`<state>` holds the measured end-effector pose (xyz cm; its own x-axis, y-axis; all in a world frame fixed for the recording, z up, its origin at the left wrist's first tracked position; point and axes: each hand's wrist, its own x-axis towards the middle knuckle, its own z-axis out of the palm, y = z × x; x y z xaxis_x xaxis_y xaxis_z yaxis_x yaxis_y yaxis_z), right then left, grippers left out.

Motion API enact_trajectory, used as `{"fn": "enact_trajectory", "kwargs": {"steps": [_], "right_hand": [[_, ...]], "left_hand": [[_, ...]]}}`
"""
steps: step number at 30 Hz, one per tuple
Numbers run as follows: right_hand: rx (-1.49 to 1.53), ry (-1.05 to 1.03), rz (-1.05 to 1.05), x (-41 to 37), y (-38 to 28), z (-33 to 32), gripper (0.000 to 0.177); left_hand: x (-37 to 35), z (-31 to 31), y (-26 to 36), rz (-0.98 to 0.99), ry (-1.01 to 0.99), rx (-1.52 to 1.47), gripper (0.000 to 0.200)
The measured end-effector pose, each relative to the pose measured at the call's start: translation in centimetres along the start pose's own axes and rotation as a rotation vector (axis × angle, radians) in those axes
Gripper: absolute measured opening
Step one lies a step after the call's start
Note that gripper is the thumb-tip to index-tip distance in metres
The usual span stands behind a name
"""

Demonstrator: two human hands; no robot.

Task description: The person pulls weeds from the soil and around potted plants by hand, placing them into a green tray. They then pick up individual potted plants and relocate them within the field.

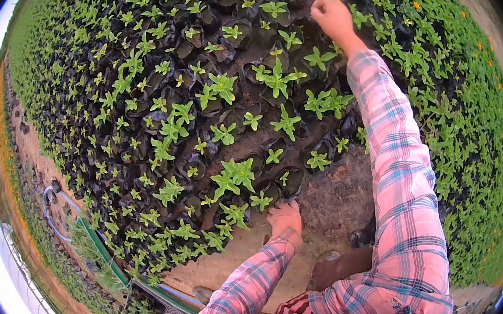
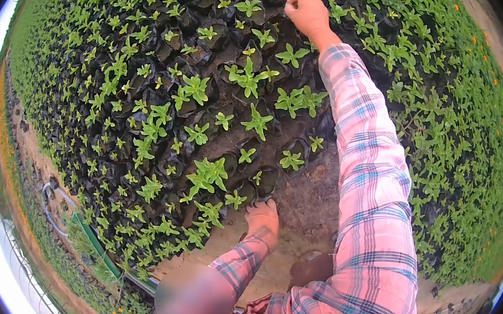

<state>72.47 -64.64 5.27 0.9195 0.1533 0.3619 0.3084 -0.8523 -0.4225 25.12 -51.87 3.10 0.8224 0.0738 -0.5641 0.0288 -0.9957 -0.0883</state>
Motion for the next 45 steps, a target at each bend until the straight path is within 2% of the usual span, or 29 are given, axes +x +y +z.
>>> {"fn": "enact_trajectory", "kwargs": {"steps": [2, 4, 7, 8, 11, 15, 18, 20, 21, 22, 24, 26, 28, 33, 35, 38, 40, 42, 45], "right_hand": [[0.132, 0.053, 0.083, -0.3, 0.2, -0.8, 0.012], [0.121, -0.005, 0.071, -0.9, -0.3, -1.9, 0.011], [-0.152, -0.105, -0.351, -1.3, -0.5, -1.8, 0.007], [-0.148, -0.106, -0.354, -1.4, -0.7, -1.5, 0.007], [-0.468, -0.077, -0.438, -1.1, -1.4, -0.4, 0.009], [-0.51, -0.083, -0.431, -1.0, -2.2, -0.3, 0.01], [-0.5, -0.169, -0.501, -0.5, -1.6, 0.1, 0.01], [-0.372, -0.15, -0.306, -0.2, -0.7, 0.8, 0.013], [-0.102, -0.078, -0.165, 0.0, -0.6, 0.8, 0.017], [-0.101, -0.08, -0.167, 0.0, -0.4, 0.7, 0.017], [-0.011, 0.005, 0.019, -0.2, -0.2, -0.1, 0.021], [-0.064, -0.079, -0.007, -0.6, -1.0, -0.8, 0.023], [-0.384, -0.293, -0.081, -1.1, -2.1, -1.4, 0.029], [-0.403, -0.28, -0.092, -0.8, 0.8, 1.2, 0.023], [-0.168, -0.119, 0.149, -1.1, 1.3, 1.2, 0.019], [-0.07, -0.108, 0.166, -1.1, 1.4, 1.5, 0.019], [-0.081, -0.277, 0.182, -1.1, 0.7, 2.1, 0.024], [-0.046, -0.317, 0.185, -0.8, 0.2, 1.7, 0.032], [0.156, -0.044, 0.321, -0.7, 1.1, 0.0, 0.035]], "left_hand": [[0.1, 0.3, 0.0, -0.004, -0.006, -0.021, 0.019], [0.2, 0.2, 0.0, -0.006, -0.011, -0.04, 0.019], [0.1, 0.1, 0.1, -0.016, 0.002, -0.04, 0.017], [0.1, 0.0, 0.1, -0.017, 0.008, -0.043, 0.018], [0.2, 0.1, 0.0, -0.017, 0.009, -0.038, 0.019], [0.2, -0.3, -0.1, -0.005, -0.033, -0.018, 0.021], [0.1, -1.0, -0.1, -0.007, -0.074, -0.039, 0.023], [0.1, -0.8, 0.0, -0.016, -0.075, -0.05, 0.022], [0.2, -0.8, 0.0, -0.017, -0.077, -0.054, 0.022], [0.2, -0.8, 0.0, -0.019, -0.077, -0.057, 0.022], [0.2, -0.8, -0.1, -0.007, -0.101, -0.054, 0.022], [0.1, -0.8, -0.1, -0.009, -0.095, -0.054, 0.022], [0.1, -1.1, 0.0, -0.013, -0.083, -0.057, 0.021], [0.4, -0.5, -0.1, -0.023, -0.091, -0.08, 0.021], [0.4, -0.2, -0.1, -0.018, -0.084, -0.05, 0.021], [0.3, -0.4, 0.1, -0.016, -0.074, -0.032, 0.02], [0.2, -0.5, 0.2, -0.016, -0.067, -0.032, 0.02], [0.1, -0.3, 0.0, -0.006, -0.033, -0.005, 0.02], [0.1, 0.1, 0.0, 0.001, 0.004, 0.026, 0.02]]}}
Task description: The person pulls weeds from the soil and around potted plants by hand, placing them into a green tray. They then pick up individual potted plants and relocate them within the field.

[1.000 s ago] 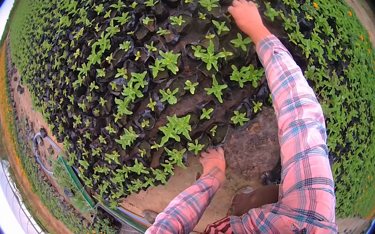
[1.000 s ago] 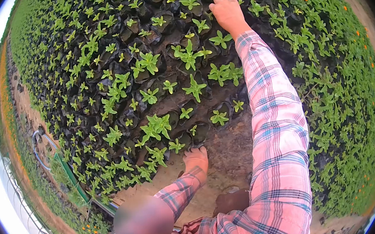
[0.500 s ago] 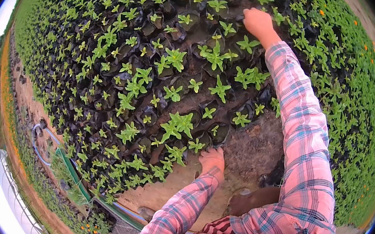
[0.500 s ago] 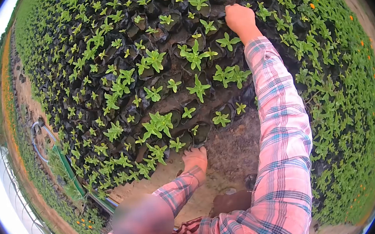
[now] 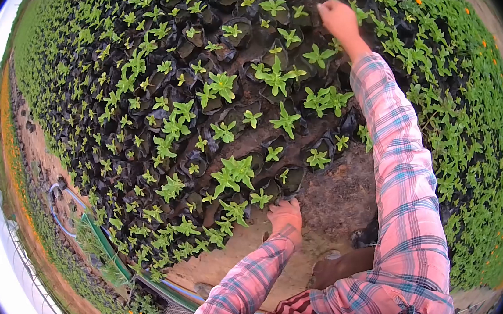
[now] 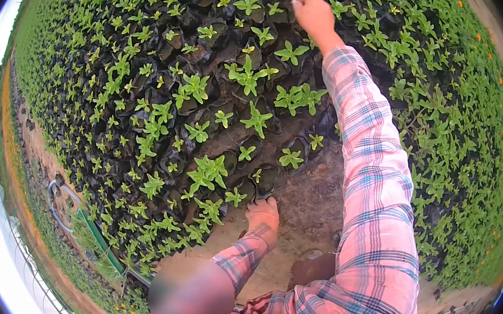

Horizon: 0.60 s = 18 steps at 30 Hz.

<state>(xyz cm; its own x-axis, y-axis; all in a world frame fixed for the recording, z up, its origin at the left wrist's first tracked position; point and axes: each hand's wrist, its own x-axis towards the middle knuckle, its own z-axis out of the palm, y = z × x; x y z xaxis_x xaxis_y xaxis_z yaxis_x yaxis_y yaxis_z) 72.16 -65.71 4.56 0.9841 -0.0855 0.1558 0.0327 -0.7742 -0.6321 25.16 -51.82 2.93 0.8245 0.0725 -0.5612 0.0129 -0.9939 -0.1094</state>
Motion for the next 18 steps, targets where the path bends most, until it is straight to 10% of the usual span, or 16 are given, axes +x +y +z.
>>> {"fn": "enact_trajectory", "kwargs": {"steps": [13, 18], "right_hand": [[-0.288, 0.016, -0.222, -0.5, 4.2, -0.7, 0.027], [0.404, -0.089, 0.058, -0.5, 2.3, -5.0, 0.024]], "left_hand": [[-0.1, 0.3, 0.1, 0.0, 0.002, 0.003, 0.021], [0.1, 0.7, 0.2, -0.031, -0.026, -0.058, 0.013]]}}
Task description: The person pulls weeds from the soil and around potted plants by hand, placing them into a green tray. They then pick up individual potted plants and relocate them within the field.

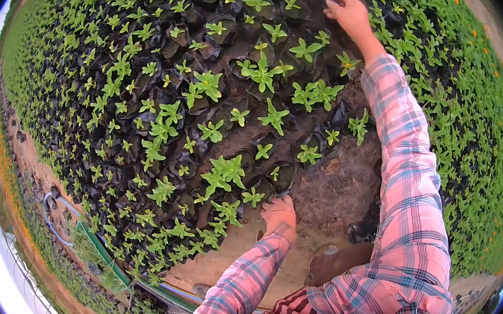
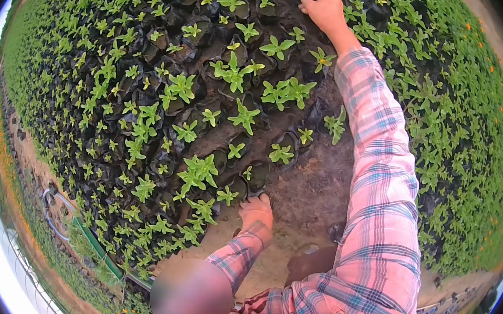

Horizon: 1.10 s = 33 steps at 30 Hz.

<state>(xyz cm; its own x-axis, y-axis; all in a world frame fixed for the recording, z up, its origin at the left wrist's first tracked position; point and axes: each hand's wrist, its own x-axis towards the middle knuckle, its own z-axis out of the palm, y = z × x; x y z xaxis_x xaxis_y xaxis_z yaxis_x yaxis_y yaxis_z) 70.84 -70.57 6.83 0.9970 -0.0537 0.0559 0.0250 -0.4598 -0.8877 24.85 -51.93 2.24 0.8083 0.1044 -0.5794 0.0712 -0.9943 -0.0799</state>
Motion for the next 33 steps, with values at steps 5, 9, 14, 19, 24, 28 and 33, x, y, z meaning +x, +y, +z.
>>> {"fn": "enact_trajectory", "kwargs": {"steps": [5, 9, 14, 19, 24, 28, 33], "right_hand": [[-0.413, 0.026, -0.276, -1.9, -0.3, -1.5, 0.021], [-0.54, -0.248, -0.289, -2.0, 2.5, 1.6, 0.019], [-0.433, -0.178, -0.229, -3.0, 2.1, 3.0, 0.021], [-0.398, -0.124, -0.227, -2.1, 3.5, 2.3, 0.022], [-0.613, 0.265, -0.02, -3.6, 2.0, -0.5, 0.027], [-0.647, 0.128, 0.178, -3.0, 3.0, -1.2, 0.036], [-0.84, 0.048, 0.113, -3.2, 2.7, -0.1, 0.035]], "left_hand": [[0.1, 0.0, -0.1, 0.005, -0.01, -0.015, 0.014], [0.2, -0.1, -0.3, 0.013, 0.0, -0.015, 0.015], [-0.2, -0.4, -0.3, 0.024, 0.013, 0.029, 0.015], [-0.1, -0.5, -0.3, 0.045, 0.028, 0.045, 0.016], [-0.3, -1.3, -0.2, 0.062, 0.005, 0.074, 0.017], [-0.2, -1.8, -0.1, 0.05, -0.052, 0.07, 0.023], [0.0, -0.8, -0.2, 0.033, 0.006, 0.041, 0.013]]}}
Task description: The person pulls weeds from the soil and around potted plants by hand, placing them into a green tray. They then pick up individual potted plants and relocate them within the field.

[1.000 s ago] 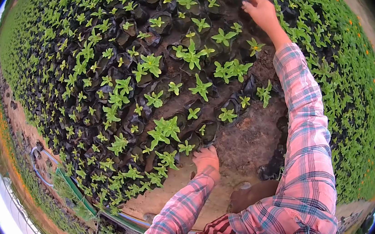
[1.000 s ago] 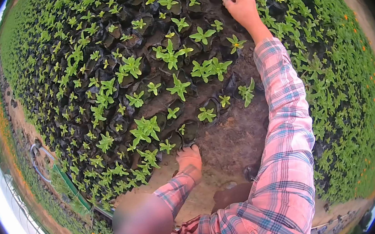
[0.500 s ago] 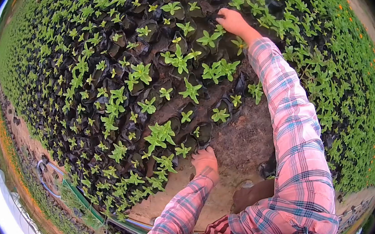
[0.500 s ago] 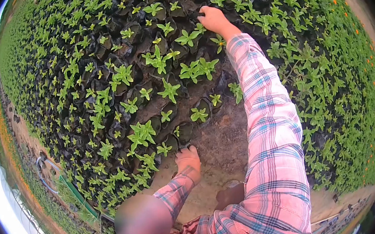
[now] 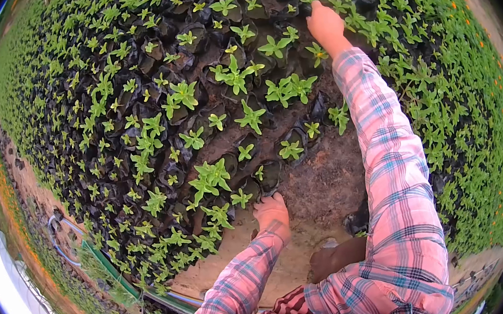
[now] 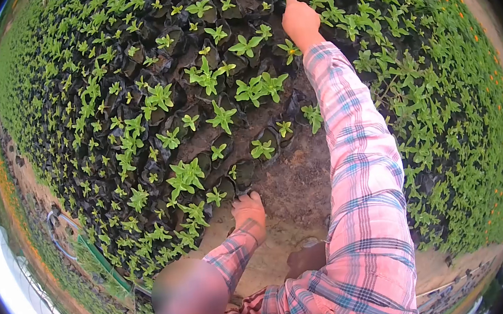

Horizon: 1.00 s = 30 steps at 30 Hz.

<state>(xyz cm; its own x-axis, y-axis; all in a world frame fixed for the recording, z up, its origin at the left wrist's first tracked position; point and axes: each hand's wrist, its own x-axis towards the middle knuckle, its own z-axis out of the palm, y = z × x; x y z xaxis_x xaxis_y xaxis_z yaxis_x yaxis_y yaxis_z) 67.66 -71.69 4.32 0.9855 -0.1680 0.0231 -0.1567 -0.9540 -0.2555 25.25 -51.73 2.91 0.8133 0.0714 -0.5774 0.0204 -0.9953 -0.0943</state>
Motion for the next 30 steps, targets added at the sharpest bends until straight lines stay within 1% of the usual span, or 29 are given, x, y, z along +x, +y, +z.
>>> {"fn": "enact_trajectory", "kwargs": {"steps": [2, 3, 5, 6, 7, 8, 9, 10, 12, 14, 15, 16, 18, 20, 21, 22, 24, 26, 28, 30], "right_hand": [[-0.019, 0.099, -0.1, 0.7, 0.7, 1.6, 0.031], [-0.02, 0.097, -0.103, 0.5, 0.7, 1.2, 0.031], [0.154, 0.206, -0.077, 0.1, 1.0, 0.5, 0.027], [0.15, 0.202, -0.079, -0.3, 1.0, 0.0, 0.027], [0.229, 0.278, -0.102, -0.9, 1.1, -0.6, 0.026], [0.309, 0.355, -0.125, -1.5, 1.1, -1.3, 0.026], [0.322, 0.376, -0.139, -2.2, 0.9, -2.0, 0.024], [0.32, 0.376, -0.134, -3.3, 0.5, -3.1, 0.024], [0.224, 0.332, -0.166, -4.6, -0.6, -4.9, 0.017], [-0.022, 0.127, -0.169, -4.1, -0.7, -3.5, 0.011], [-0.07, 0.066, -0.211, -3.9, -0.4, -2.7, 0.012], [-0.033, 0.032, -0.251, -3.8, -0.2, -1.9, 0.013], [0.077, 0.082, -0.148, -4.0, 0.3, -1.2, 0.015], [0.233, 0.261, -0.165, -4.7, 1.5, -1.5, 0.018], [0.259, 0.359, -0.185, -5.5, 2.6, -1.9, 0.02], [0.246, 0.362, -0.181, -7.0, 2.8, -3.6, 0.02], [0.725, 0.046, 0.081, -10.7, 3.3, -7.8, 0.015], [0.975, -0.102, 0.106, -14.1, 4.6, -10.6, 0.01], [0.967, -0.393, 0.124, -18.1, 4.9, -13.9, 0.007], [1.051, -0.616, -0.026, -22.4, 4.9, -14.6, 0.007]], "left_hand": [[-0.1, 0.3, 0.0, -0.001, 0.027, -0.006, 0.013], [-0.1, 0.4, 0.1, -0.001, 0.054, -0.014, 0.013], [-0.3, 0.6, 0.1, -0.002, 0.073, -0.004, 0.013], [-0.2, 0.6, 0.2, -0.003, 0.097, 0.009, 0.012], [-0.2, 0.2, 0.2, -0.003, 0.093, 0.007, 0.012], [-0.1, -0.2, 0.2, -0.007, 0.008, 0.018, 0.017], [0.0, -0.6, 0.2, -0.01, -0.076, 0.03, 0.023], [-0.1, -0.6, 0.2, -0.006, -0.077, 0.032, 0.023], [-0.1, -0.7, 0.1, -0.003, -0.067, 0.038, 0.023], [-0.1, -0.5, 0.1, -0.005, -0.058, 0.044, 0.022], [0.0, -0.3, 0.2, -0.008, -0.05, 0.043, 0.022], [0.0, -0.1, 0.3, -0.003, -0.048, 0.046, 0.022], [0.0, 0.1, 0.1, -0.003, -0.048, 0.052, 0.025], [-0.1, 0.2, -0.1, 0.004, -0.026, 0.049, 0.025], [-0.1, 0.2, -0.1, 0.018, -0.004, 0.039, 0.025], [-0.1, 0.1, 0.0, 0.031, -0.004, 0.035, 0.025], [0.0, 0.0, 0.0, 0.007, 0.013, 0.011, 0.014], [0.0, 0.2, -0.1, 0.014, 0.036, 0.002, 0.014], [-0.3, 0.4, -0.3, 0.032, 0.062, -0.003, 0.014], [-0.1, 0.4, -0.3, 0.025, 0.054, -0.017, 0.014]]}}
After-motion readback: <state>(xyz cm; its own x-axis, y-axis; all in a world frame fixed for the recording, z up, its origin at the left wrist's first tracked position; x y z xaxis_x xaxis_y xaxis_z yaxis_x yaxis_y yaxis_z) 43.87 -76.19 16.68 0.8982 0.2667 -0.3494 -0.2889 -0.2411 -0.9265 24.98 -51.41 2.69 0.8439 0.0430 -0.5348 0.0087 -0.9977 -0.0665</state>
